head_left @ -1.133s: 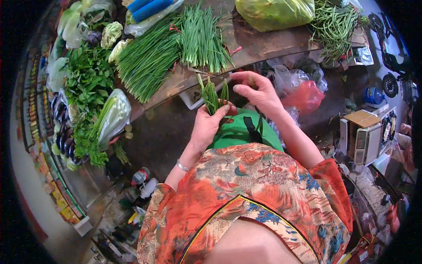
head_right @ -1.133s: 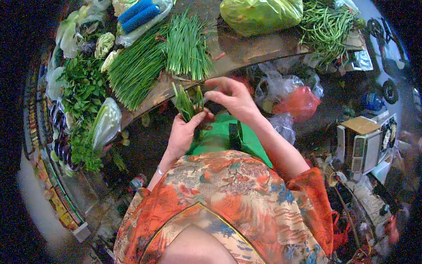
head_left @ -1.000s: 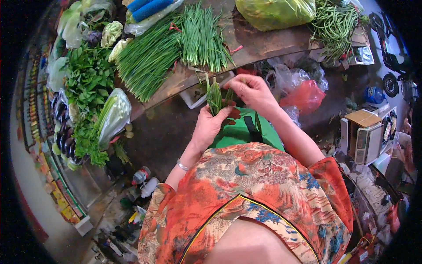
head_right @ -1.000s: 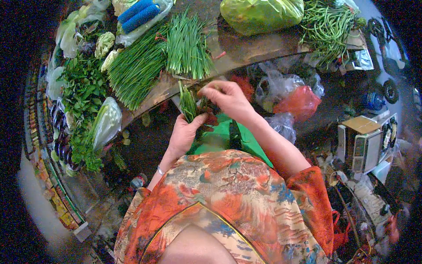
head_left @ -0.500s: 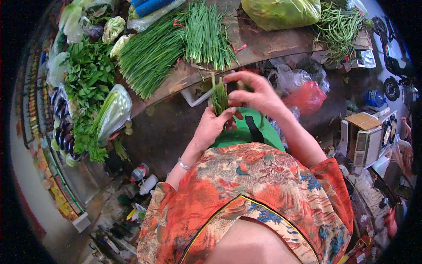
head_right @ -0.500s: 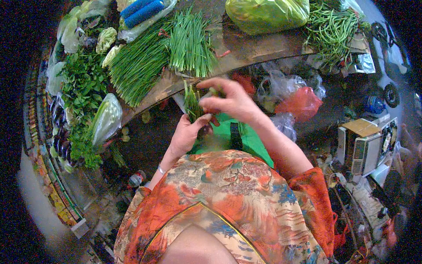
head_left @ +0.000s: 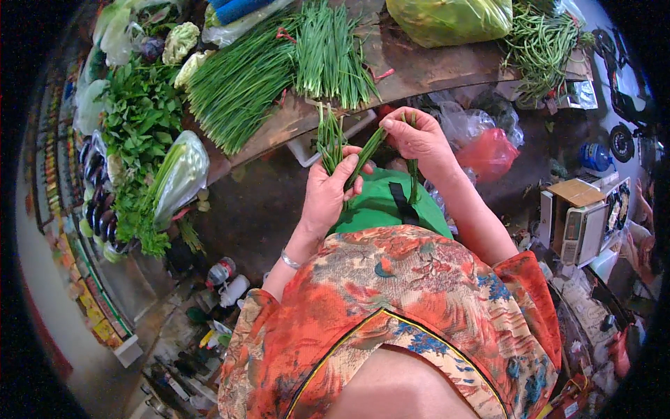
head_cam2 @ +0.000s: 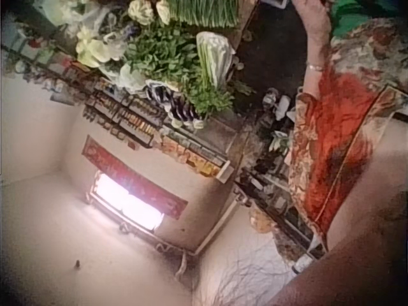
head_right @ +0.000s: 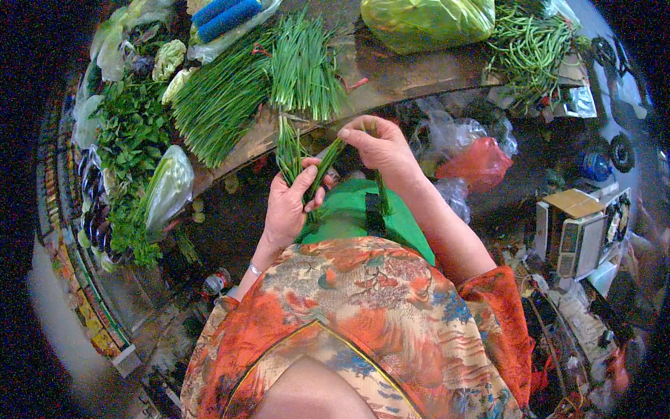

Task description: The person cleans and trims bunches of chives by snapping off the stem ends and damaged leaves by hand before placing them on the table.

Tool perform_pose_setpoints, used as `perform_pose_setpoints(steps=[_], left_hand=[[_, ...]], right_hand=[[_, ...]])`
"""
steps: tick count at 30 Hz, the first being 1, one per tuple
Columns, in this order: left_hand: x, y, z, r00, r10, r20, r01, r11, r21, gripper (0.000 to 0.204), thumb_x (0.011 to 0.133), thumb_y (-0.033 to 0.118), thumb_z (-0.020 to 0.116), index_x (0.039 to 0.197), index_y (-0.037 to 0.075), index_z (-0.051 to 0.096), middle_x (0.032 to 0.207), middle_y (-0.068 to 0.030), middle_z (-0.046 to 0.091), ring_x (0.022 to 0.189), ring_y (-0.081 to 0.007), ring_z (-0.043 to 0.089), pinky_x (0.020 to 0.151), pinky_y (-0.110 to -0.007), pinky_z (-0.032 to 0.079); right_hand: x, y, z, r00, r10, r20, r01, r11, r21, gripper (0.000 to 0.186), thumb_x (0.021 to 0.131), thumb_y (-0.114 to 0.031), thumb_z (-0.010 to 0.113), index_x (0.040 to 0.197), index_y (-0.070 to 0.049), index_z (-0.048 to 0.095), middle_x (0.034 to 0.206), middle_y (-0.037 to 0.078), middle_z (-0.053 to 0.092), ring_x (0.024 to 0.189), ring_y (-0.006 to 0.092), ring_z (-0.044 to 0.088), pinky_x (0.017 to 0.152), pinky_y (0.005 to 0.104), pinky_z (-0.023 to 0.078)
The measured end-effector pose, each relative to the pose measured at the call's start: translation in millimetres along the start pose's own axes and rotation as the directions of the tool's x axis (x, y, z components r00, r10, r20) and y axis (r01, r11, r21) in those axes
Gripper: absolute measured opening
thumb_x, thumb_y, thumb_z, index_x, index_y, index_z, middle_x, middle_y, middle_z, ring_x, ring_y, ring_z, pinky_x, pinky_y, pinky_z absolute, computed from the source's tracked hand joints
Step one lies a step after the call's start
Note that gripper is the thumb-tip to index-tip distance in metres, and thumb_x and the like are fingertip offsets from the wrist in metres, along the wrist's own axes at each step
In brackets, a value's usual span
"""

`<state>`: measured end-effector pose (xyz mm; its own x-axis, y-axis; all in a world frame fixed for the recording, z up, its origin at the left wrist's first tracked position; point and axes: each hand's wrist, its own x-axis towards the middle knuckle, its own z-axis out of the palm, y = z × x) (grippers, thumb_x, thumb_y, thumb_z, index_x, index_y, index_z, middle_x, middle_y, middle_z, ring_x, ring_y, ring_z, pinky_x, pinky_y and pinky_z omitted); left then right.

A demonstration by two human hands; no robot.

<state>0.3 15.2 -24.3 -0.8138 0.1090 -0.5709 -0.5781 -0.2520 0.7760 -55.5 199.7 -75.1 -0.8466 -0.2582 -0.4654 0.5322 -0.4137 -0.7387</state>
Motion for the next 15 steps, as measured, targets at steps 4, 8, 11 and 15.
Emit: perform_pose_setpoints(steps=[4, 8, 11, 15], left_hand=[[0, -2, -4, 1.0, -0.014, -0.003, 0.014, 1.0, 0.021, 0.02, 0.097, 0.022, 0.056, 0.111, 0.008, 0.057, 0.088, -0.0064, 0.065, 0.06, -0.0075, 0.053, 0.049, -0.018, 0.036], [3, -6, -7, 0.998, 0.042, 0.047, -0.04, 0.998, -0.042, 0.02, 0.097, 0.02, 0.055, 0.11, 0.005, 0.057, 0.088, -0.0083, 0.065, 0.063, -0.0109, 0.058, 0.047, -0.02, 0.04], [1, -5, -2, 0.997, 0.035, 0.062, -0.032, 0.998, -0.045, 0.019, 0.098, 0.019, 0.053, 0.108, 0.003, 0.056, 0.089, -0.0099, 0.066, 0.067, -0.0146, 0.063, 0.048, -0.022, 0.044], [1, -6, 0, 0.997, 0.046, 0.059, -0.048, 0.999, 0.022, 0.018, 0.098, 0.022, 0.054, 0.106, 0.008, 0.058, 0.091, -0.0084, 0.067, 0.069, -0.0166, 0.065, 0.051, -0.025, 0.047]], right_hand=[[4, -8, -16, 0.998, -0.06, -0.024, 0.063, 0.989, 0.136, 0.01, 0.09, -0.02, 0.065, 0.09, -0.01, 0.063, 0.061, -0.009, 0.047, 0.048, 0.0015, 0.037, 0.043, 0.0185, 0.025], [4, -16, -28, 0.987, -0.16, 0.026, 0.157, 0.983, 0.092, 0.012, 0.09, -0.022, 0.065, 0.089, -0.01, 0.063, 0.063, -0.008, 0.049, 0.05, 0.0011, 0.038, 0.044, 0.0179, 0.027], [-5, -12, -16, 0.996, -0.066, 0.066, 0.077, 0.98, -0.185, 0.017, 0.089, -0.022, 0.066, 0.098, -0.008, 0.065, 0.071, -0.008, 0.057, 0.054, -0.0001, 0.04, 0.047, 0.0163, 0.029], [-17, -3, 8, 0.981, 0.003, 0.193, 0.025, 0.989, -0.143, 0.021, 0.09, -0.024, 0.066, 0.102, -0.007, 0.065, 0.073, -0.009, 0.054, 0.057, -0.0016, 0.04, 0.048, 0.0159, 0.028]])
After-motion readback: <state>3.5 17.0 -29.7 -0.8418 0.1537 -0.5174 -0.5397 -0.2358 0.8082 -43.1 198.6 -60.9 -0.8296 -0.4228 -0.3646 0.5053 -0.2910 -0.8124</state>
